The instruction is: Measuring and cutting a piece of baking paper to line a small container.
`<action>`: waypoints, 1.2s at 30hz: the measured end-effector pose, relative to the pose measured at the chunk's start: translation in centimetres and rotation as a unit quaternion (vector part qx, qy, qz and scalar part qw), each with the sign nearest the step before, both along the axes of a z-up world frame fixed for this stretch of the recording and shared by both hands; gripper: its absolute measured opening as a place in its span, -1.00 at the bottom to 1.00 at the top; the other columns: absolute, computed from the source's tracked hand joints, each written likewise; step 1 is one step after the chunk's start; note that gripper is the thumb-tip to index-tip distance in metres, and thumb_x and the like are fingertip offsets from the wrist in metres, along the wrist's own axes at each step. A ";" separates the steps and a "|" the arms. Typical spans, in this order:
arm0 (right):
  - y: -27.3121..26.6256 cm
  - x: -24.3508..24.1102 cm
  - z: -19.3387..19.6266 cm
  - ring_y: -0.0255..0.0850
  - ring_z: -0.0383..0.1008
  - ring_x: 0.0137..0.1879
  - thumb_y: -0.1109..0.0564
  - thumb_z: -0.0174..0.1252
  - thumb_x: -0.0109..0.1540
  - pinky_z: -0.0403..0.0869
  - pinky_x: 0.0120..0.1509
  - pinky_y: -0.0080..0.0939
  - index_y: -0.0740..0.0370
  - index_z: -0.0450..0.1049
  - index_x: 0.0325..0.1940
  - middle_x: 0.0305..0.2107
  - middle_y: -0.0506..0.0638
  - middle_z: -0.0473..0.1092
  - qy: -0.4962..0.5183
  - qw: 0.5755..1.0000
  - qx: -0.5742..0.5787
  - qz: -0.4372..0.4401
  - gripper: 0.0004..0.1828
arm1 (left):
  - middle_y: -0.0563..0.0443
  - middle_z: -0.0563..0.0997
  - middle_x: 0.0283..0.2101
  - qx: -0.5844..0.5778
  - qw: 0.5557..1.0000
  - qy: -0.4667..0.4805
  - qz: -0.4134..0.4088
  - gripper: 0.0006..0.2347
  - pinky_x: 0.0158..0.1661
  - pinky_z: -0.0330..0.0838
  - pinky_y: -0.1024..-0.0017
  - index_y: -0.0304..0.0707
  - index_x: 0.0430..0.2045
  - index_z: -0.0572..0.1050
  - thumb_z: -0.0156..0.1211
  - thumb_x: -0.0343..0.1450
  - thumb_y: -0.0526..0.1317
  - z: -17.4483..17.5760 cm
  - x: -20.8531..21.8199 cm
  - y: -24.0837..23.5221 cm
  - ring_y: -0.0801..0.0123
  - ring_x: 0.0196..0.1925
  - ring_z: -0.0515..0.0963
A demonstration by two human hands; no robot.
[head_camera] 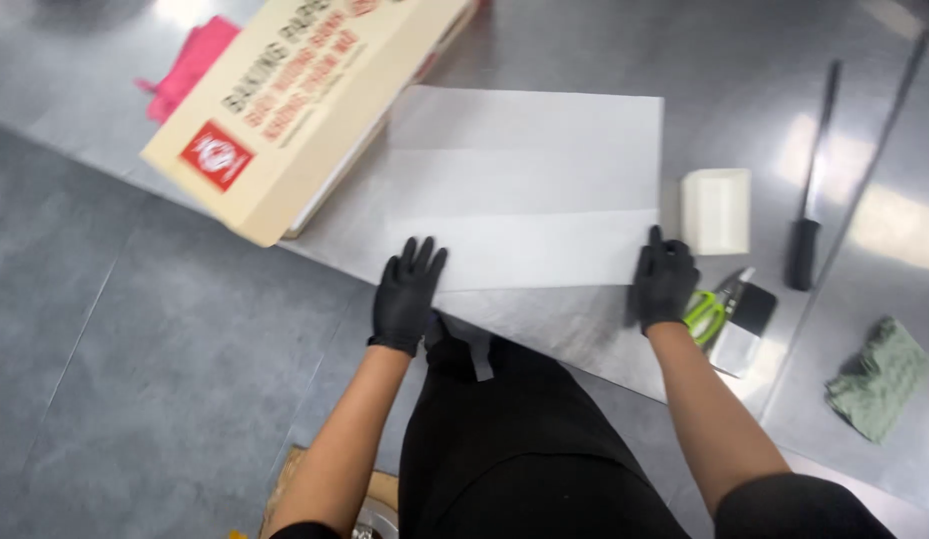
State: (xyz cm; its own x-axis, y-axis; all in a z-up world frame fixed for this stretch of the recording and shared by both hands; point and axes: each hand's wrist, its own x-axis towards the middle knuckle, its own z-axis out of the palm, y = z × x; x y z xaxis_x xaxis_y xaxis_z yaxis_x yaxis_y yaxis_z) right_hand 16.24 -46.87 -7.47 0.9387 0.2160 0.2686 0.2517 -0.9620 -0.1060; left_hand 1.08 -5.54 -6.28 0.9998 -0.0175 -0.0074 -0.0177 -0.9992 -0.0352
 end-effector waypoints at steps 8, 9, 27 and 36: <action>0.8 -0.2 0.8 0.01 0.43 -0.03 0.00 0.12 0.37 0.34 0.03 0.09 0.01 0.52 0.31 -0.08 0.06 0.42 0.004 0.999 -0.018 -0.038 -0.59 | -0.23 0.25 0.46 -0.073 0.984 0.076 0.141 -0.51 0.24 0.39 0.10 -0.40 0.20 0.42 -0.04 0.52 0.03 3.1 2.8 -5.5 -0.08 0.47 0.27; 1.0 -0.1 0.9 0.01 0.42 -0.04 -0.01 0.12 0.38 0.33 0.04 0.08 0.03 0.51 0.32 -0.08 0.06 0.41 0.013 0.999 -0.004 -0.032 -0.58 | -0.32 0.18 0.47 -0.050 0.975 0.110 0.186 -0.40 0.23 0.37 0.00 -0.47 0.21 0.36 -0.10 0.54 0.18 4.6 3.2 -6.5 -0.12 0.50 0.21; 0.9 -0.1 0.9 0.00 0.41 -0.05 0.00 0.15 0.36 0.32 0.01 0.07 -0.01 0.53 0.31 -0.09 0.02 0.43 -0.001 0.999 -0.003 -0.038 -0.58 | -0.60 -0.35 0.50 -0.130 0.941 0.172 0.260 0.03 0.26 -0.39 -0.57 -0.37 0.48 -0.21 -0.08 0.31 0.49 4.8 4.6 -9.6 -0.49 0.52 -0.44; 6.2 -3.0 6.9 0.03 0.39 0.03 0.08 0.16 0.34 0.33 0.09 0.11 0.22 0.46 0.32 -0.05 0.15 0.40 -0.085 0.993 0.037 -0.078 -0.54 | -0.64 -0.40 0.48 -0.135 0.931 0.211 0.266 0.09 0.23 -0.44 -0.59 -0.38 0.47 -0.23 -0.05 0.27 0.53 5.4 5.1 -9.5 -0.49 0.50 -0.50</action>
State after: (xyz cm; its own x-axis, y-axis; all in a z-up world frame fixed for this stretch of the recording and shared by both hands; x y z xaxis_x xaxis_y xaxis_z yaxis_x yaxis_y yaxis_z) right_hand 13.20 -40.71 -0.59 0.8986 0.0452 0.4365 0.1208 -0.9817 -0.1471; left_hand 6.21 -15.05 -0.88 0.7765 0.4208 -0.4690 0.5267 -0.8421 0.1163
